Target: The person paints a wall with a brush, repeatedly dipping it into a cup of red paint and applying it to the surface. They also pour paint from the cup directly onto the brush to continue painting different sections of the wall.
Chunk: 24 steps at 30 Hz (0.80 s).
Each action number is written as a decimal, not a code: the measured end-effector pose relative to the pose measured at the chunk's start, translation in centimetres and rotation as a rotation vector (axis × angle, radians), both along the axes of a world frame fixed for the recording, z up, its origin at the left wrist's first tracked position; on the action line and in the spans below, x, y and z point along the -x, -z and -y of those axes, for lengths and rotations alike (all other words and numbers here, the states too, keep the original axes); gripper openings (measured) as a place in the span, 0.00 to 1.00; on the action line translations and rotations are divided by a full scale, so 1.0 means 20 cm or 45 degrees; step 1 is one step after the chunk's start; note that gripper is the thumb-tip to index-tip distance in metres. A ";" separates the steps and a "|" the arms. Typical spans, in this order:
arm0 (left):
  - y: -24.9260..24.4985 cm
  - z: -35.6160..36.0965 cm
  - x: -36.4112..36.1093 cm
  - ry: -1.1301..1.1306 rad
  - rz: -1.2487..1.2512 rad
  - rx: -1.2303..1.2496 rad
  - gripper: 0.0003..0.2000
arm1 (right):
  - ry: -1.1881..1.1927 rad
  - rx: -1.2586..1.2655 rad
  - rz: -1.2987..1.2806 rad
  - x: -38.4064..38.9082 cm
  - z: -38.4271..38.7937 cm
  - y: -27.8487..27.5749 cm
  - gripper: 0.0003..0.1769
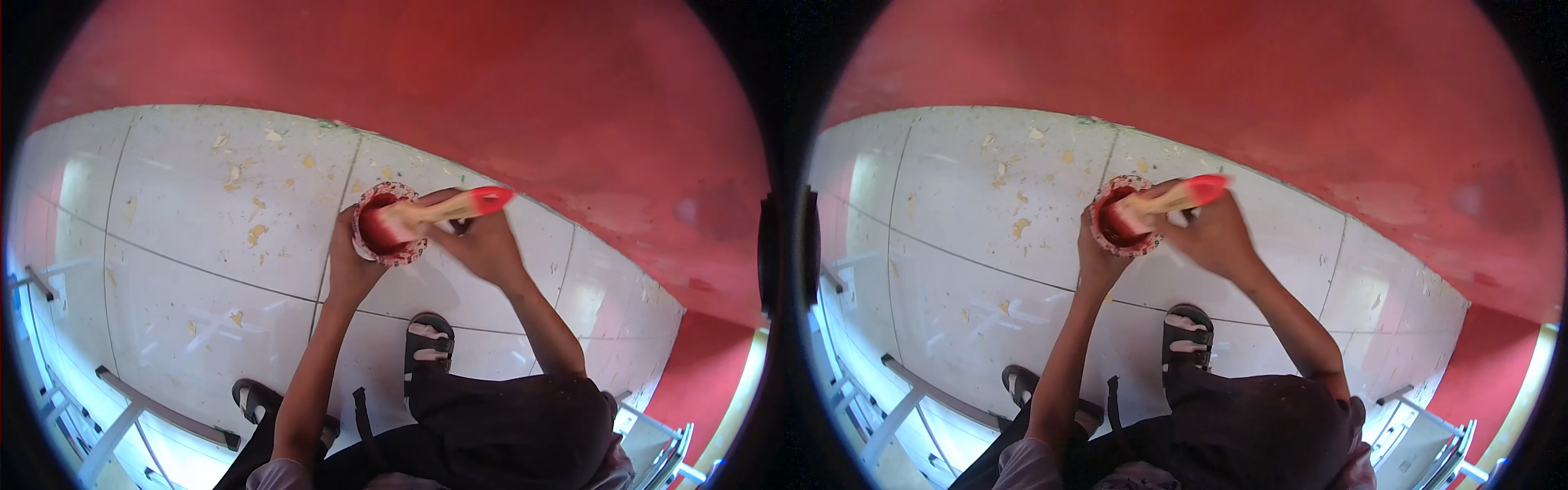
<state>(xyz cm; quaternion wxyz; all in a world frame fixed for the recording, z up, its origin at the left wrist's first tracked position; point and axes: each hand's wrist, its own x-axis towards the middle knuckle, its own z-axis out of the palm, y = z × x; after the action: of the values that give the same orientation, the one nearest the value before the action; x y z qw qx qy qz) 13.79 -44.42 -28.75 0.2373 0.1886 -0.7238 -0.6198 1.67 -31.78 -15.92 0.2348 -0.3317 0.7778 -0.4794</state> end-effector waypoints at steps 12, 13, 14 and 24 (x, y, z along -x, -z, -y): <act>-0.09 0.10 -0.01 0.024 0.027 0.041 0.40 | 0.430 0.547 1.529 0.08 -0.09 0.20 0.20; -0.10 0.12 -0.01 0.008 0.013 0.046 0.40 | 0.408 0.606 1.592 0.08 -0.09 0.20 0.20; -0.11 0.13 -0.02 -0.004 0.002 0.049 0.40 | 0.390 0.665 1.658 0.06 -0.08 0.21 0.19; -0.07 0.33 -0.15 -0.171 -0.032 0.017 0.39 | 0.436 0.755 1.346 -0.02 0.14 -0.02 0.18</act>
<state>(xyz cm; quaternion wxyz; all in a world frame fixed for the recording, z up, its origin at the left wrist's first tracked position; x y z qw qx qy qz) 16.72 -50.93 -27.43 0.2887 0.2271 -0.7107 -0.5999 2.01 -34.63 -15.44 0.4054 0.0283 0.4328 -0.8047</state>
